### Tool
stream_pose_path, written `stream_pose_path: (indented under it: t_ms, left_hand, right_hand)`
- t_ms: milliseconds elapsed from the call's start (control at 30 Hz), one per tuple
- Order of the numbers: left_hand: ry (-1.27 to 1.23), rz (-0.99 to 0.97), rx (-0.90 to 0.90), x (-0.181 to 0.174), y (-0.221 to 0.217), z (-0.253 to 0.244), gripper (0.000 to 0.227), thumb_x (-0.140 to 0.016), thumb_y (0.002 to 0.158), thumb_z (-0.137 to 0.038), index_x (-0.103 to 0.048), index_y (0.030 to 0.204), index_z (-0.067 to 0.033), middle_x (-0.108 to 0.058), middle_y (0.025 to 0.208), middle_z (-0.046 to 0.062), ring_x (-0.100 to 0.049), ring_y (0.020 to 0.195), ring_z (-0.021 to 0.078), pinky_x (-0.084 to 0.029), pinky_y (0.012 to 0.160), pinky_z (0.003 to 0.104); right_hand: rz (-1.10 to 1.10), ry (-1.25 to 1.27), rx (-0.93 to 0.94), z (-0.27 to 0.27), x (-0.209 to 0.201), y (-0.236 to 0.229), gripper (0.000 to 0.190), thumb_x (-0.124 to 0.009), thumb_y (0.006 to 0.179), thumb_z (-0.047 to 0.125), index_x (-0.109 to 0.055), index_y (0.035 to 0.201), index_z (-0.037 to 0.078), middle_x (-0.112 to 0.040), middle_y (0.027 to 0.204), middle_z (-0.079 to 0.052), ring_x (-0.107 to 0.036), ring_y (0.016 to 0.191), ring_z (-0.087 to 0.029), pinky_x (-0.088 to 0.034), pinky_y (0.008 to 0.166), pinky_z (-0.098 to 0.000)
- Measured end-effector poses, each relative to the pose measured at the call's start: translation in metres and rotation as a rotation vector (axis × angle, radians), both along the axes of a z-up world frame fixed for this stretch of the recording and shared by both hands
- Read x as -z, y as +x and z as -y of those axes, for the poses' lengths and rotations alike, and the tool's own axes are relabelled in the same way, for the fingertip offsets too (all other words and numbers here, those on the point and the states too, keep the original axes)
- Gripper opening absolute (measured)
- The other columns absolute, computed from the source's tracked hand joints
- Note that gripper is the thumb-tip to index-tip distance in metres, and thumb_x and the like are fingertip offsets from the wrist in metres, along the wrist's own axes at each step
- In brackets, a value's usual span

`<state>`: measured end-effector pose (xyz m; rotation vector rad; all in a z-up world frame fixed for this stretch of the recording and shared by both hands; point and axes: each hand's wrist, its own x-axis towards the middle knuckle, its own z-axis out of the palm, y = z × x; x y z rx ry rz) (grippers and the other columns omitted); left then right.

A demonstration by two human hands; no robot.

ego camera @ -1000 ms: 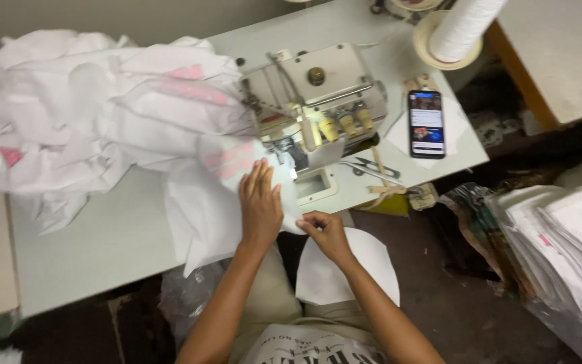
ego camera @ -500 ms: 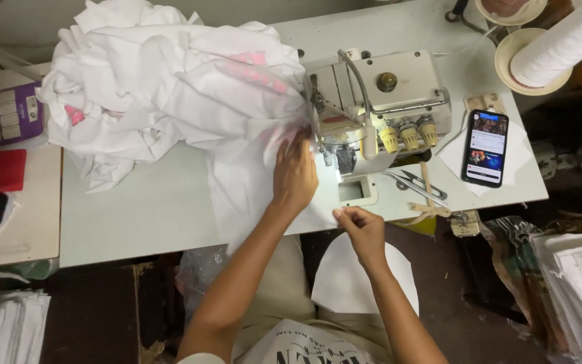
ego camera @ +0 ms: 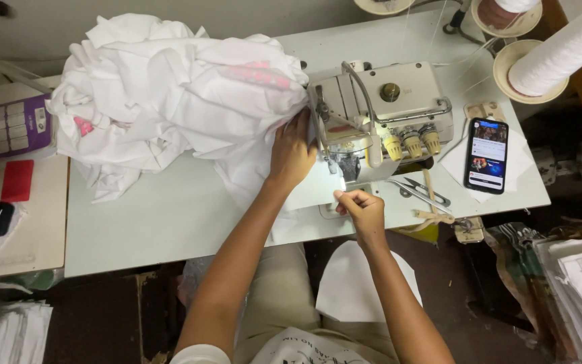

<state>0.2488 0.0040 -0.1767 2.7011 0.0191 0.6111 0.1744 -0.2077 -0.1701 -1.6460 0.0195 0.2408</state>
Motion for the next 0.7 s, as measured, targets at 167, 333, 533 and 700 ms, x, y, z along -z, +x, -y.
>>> stream_pose_path:
  t_ms: [167, 333, 533, 700]
  left_hand:
    - [-0.042, -0.005, -0.032, -0.017, 0.023, -0.016, 0.066, -0.068, 0.094, -0.031, -0.043, 0.151, -0.0061, -0.065, 0.136, 0.017, -0.063, 0.126, 0.0315, -0.041, 0.109, 0.048]
    - [0.134, 0.112, -0.161, -0.03, 0.014, -0.029, 0.037, -0.069, 0.094, -0.024, -0.061, 0.127, -0.0103, -0.067, 0.112, 0.006, -0.063, 0.112, 0.025, -0.05, 0.095, 0.042]
    - [-0.109, 0.072, -0.301, -0.02, -0.069, -0.041, 0.021, -0.062, 0.1, -0.02, -0.063, 0.12, -0.0153, -0.066, 0.106, 0.001, -0.068, 0.105, 0.023, -0.057, 0.088, 0.039]
    - [-0.533, -0.072, -0.369, -0.049, -0.165, -0.018, 0.034, -0.056, 0.102, -0.015, -0.055, 0.134, -0.0031, -0.069, 0.118, 0.024, -0.068, 0.109, 0.0442, -0.055, 0.093, 0.055]
  right_hand:
    - [-0.067, 0.008, 0.04, -0.006, -0.004, 0.004, 0.027, -0.08, 0.09, 0.024, -0.074, 0.069, 0.007, -0.064, 0.053, -0.008, -0.049, 0.055, -0.009, -0.033, 0.058, -0.0216]
    - [-0.107, 0.079, 0.025, -0.008, -0.027, -0.011, 0.03, -0.073, 0.098, 0.027, -0.076, 0.078, 0.004, -0.069, 0.062, -0.011, -0.058, 0.06, -0.013, -0.043, 0.062, -0.0246]
    - [-0.198, 0.065, -0.036, -0.027, -0.029, -0.019, 0.038, -0.072, 0.1, 0.036, -0.08, 0.092, -0.001, -0.075, 0.079, -0.015, -0.066, 0.077, -0.019, -0.053, 0.079, -0.032]
    - [-0.163, 0.045, -0.019, -0.028, 0.078, -0.007, 0.036, -0.073, 0.101, 0.04, -0.082, 0.089, 0.007, -0.074, 0.073, -0.008, -0.063, 0.072, -0.011, -0.049, 0.07, -0.025]
